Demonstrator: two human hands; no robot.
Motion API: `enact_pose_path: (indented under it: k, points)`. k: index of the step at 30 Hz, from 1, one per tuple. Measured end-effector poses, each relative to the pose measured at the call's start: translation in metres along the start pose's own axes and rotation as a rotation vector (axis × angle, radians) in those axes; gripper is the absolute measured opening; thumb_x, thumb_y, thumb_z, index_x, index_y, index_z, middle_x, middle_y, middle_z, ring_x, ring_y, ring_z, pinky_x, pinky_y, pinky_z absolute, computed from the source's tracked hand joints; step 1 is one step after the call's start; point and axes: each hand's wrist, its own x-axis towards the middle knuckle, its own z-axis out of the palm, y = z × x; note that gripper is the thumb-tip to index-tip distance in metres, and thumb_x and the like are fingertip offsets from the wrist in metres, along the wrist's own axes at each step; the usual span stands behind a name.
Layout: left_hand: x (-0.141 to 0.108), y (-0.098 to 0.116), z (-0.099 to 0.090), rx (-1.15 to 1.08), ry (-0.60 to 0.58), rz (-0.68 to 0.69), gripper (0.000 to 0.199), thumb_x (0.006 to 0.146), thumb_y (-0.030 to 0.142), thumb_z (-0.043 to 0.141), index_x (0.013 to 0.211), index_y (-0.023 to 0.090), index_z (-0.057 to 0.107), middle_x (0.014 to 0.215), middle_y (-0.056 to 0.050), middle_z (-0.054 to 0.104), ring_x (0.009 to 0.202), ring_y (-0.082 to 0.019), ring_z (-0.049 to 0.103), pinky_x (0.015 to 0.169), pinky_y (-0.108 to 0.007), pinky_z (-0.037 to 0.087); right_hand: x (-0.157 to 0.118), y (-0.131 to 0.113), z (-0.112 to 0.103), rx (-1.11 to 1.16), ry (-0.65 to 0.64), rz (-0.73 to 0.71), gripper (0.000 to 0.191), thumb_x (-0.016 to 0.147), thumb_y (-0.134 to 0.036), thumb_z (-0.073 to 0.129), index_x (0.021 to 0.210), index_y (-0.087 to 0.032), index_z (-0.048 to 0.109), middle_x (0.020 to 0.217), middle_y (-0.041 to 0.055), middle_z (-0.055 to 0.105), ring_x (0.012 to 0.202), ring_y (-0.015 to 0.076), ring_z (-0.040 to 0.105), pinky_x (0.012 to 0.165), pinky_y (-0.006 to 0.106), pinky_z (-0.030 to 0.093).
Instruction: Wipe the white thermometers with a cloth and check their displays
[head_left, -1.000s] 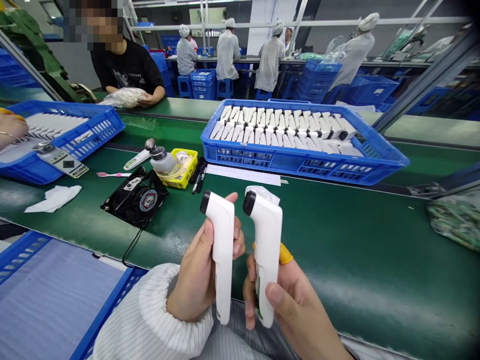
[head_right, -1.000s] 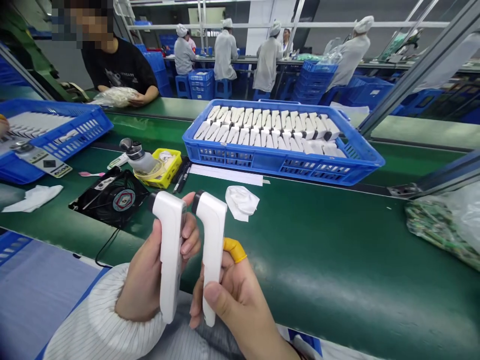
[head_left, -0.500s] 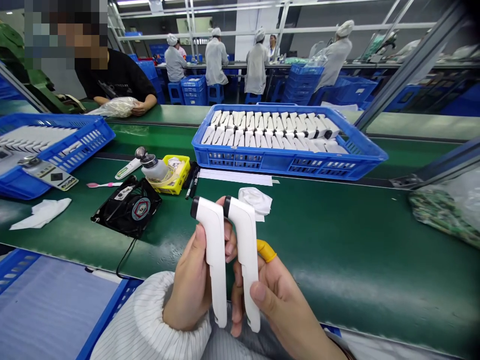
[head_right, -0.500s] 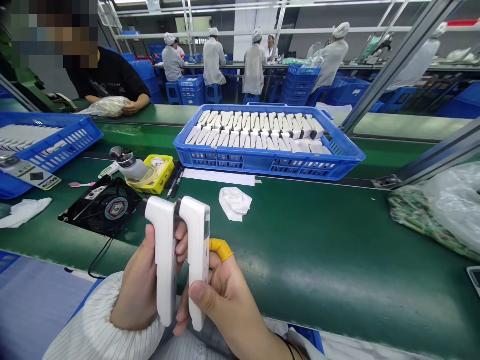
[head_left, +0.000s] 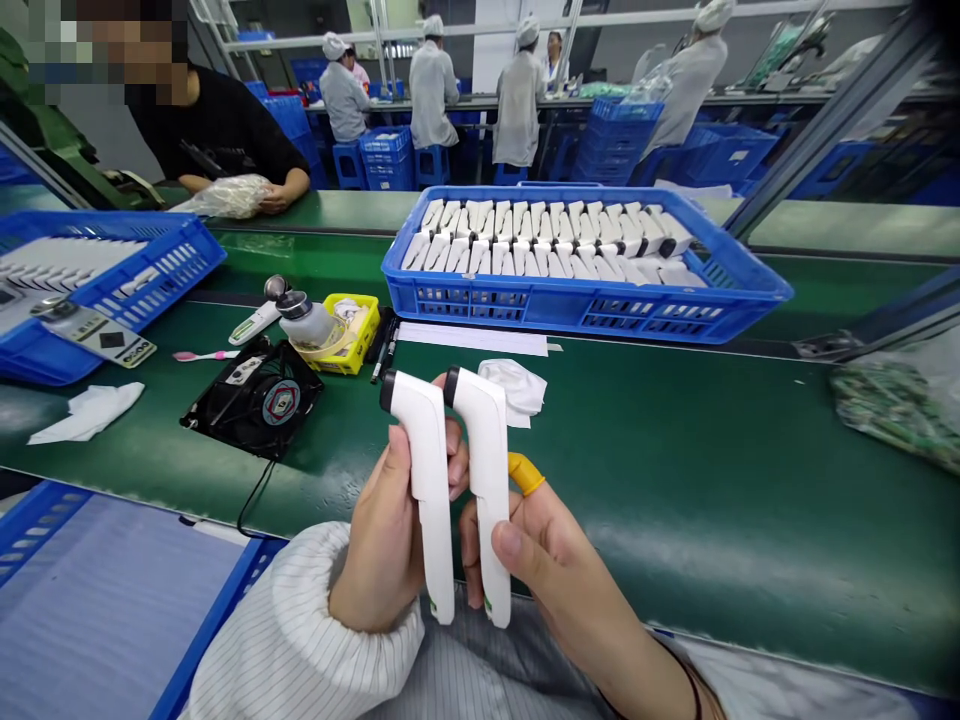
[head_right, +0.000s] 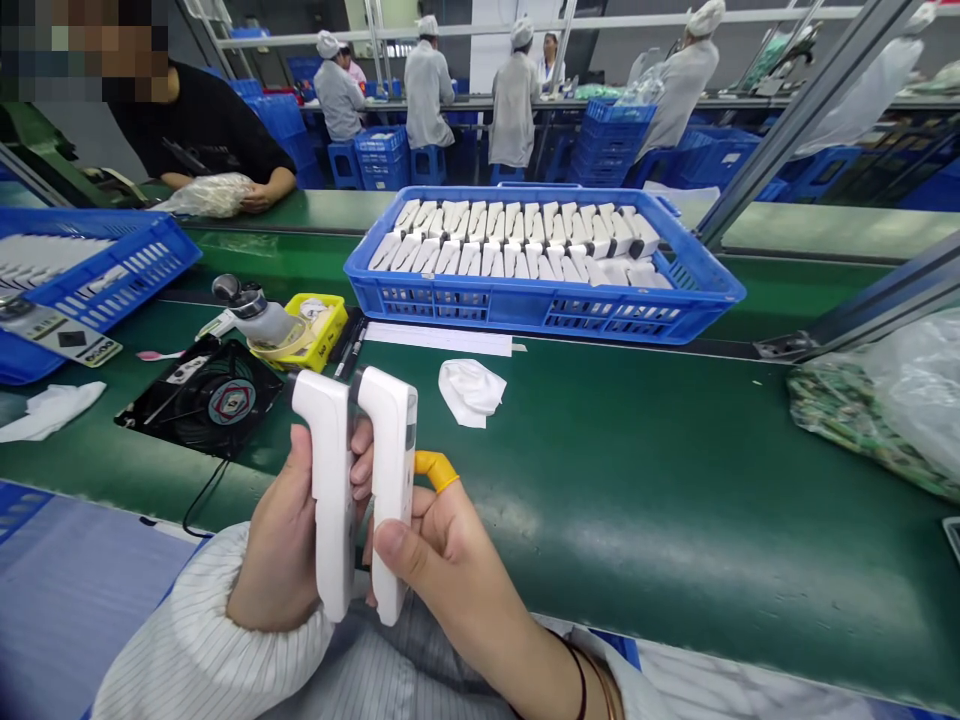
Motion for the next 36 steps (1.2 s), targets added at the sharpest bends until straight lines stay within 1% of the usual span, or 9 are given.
enact_pose_path:
  k: [5, 18, 22, 24, 27, 29, 31, 33, 36]
  points:
    - [-0.003, -0.002, -0.001, 0.016, 0.001, 0.026, 0.041, 0.090, 0.058, 0.047, 0.080, 0.018, 0.054, 0.073, 0.001, 0.041, 0.057, -0.011, 0.040, 0.046, -0.020, 0.045, 0.000, 0.000, 0.000, 0.010, -0.024, -0.007, 0.042, 0.088, -0.044, 0.072, 0.115, -0.022, 0.049, 0.077, -0.0032, 0.060, 0.059, 0.0068, 0.058, 0.054, 0.016, 0.047]
    - [-0.005, -0.003, -0.004, 0.025, -0.066, 0.120, 0.045, 0.088, 0.063, 0.048, 0.087, 0.020, 0.060, 0.074, 0.001, 0.045, 0.051, -0.010, 0.042, 0.037, -0.019, 0.042, -0.002, -0.001, 0.000, -0.021, -0.029, 0.001, 0.042, 0.089, -0.047, 0.068, 0.117, -0.023, 0.049, 0.081, -0.0007, 0.059, 0.062, 0.0091, 0.057, 0.057, 0.018, 0.045]
    - [-0.002, 0.001, -0.005, 0.095, -0.002, 0.293, 0.060, 0.069, 0.039, 0.084, 0.121, 0.024, 0.057, 0.076, 0.003, 0.046, 0.067, -0.009, 0.047, 0.064, -0.017, 0.050, -0.001, 0.000, -0.003, -0.003, -0.044, 0.034, 0.043, 0.089, -0.052, 0.066, 0.113, -0.020, 0.050, 0.078, -0.0003, 0.059, 0.056, 0.0079, 0.056, 0.051, 0.016, 0.044]
    - [-0.001, 0.002, -0.005, 0.170, 0.094, 0.267, 0.068, 0.068, 0.025, 0.084, 0.128, 0.027, 0.053, 0.086, 0.002, 0.056, 0.079, -0.011, 0.056, 0.073, -0.019, 0.052, -0.001, 0.002, -0.002, 0.026, -0.087, 0.067, 0.046, 0.089, -0.053, 0.066, 0.116, -0.020, 0.048, 0.077, -0.0001, 0.060, 0.054, 0.0075, 0.056, 0.051, 0.016, 0.045]
    - [0.000, 0.002, -0.003, 0.169, 0.136, 0.237, 0.062, 0.073, 0.029, 0.080, 0.127, 0.028, 0.051, 0.115, -0.005, 0.064, 0.103, -0.021, 0.062, 0.081, -0.026, 0.056, -0.005, 0.006, 0.003, 0.102, -0.166, 0.107, 0.049, 0.090, -0.054, 0.064, 0.120, -0.020, 0.046, 0.078, 0.0013, 0.061, 0.052, 0.0073, 0.056, 0.050, 0.016, 0.045]
    - [-0.001, 0.001, -0.003, 0.151, 0.140, 0.277, 0.059, 0.075, 0.032, 0.078, 0.127, 0.029, 0.049, 0.117, -0.006, 0.065, 0.105, -0.023, 0.064, 0.079, -0.027, 0.057, -0.008, 0.002, 0.005, 0.107, -0.206, 0.162, 0.050, 0.090, -0.055, 0.063, 0.121, -0.021, 0.046, 0.081, 0.0024, 0.062, 0.057, 0.0083, 0.058, 0.055, 0.018, 0.047]
    - [-0.002, 0.001, -0.004, 0.148, 0.164, 0.305, 0.062, 0.074, 0.036, 0.078, 0.127, 0.029, 0.049, 0.108, -0.004, 0.067, 0.094, -0.021, 0.067, 0.068, -0.023, 0.058, -0.008, -0.010, 0.001, -0.053, -0.263, 0.218, 0.048, 0.091, -0.060, 0.057, 0.117, -0.020, 0.050, 0.083, 0.0035, 0.063, 0.063, 0.0107, 0.060, 0.058, 0.021, 0.048]
    - [-0.004, 0.002, -0.006, 0.126, 0.179, 0.310, 0.068, 0.070, 0.039, 0.081, 0.128, 0.029, 0.049, 0.103, -0.004, 0.068, 0.083, -0.020, 0.068, 0.060, -0.021, 0.056, 0.002, -0.027, -0.011, -0.424, -0.268, 0.162, 0.047, 0.097, -0.062, 0.043, 0.101, -0.018, 0.059, 0.079, 0.0039, 0.063, 0.066, 0.0130, 0.060, 0.059, 0.022, 0.047]
    - [-0.007, 0.005, -0.011, 0.100, 0.193, 0.288, 0.070, 0.069, 0.043, 0.082, 0.129, 0.030, 0.049, 0.104, -0.005, 0.068, 0.084, -0.021, 0.068, 0.056, -0.021, 0.055, 0.037, -0.049, -0.043, -1.314, 0.037, -0.146, 0.045, 0.104, -0.044, 0.030, 0.088, -0.017, 0.063, 0.081, 0.0071, 0.063, 0.071, 0.0185, 0.061, 0.063, 0.028, 0.048]
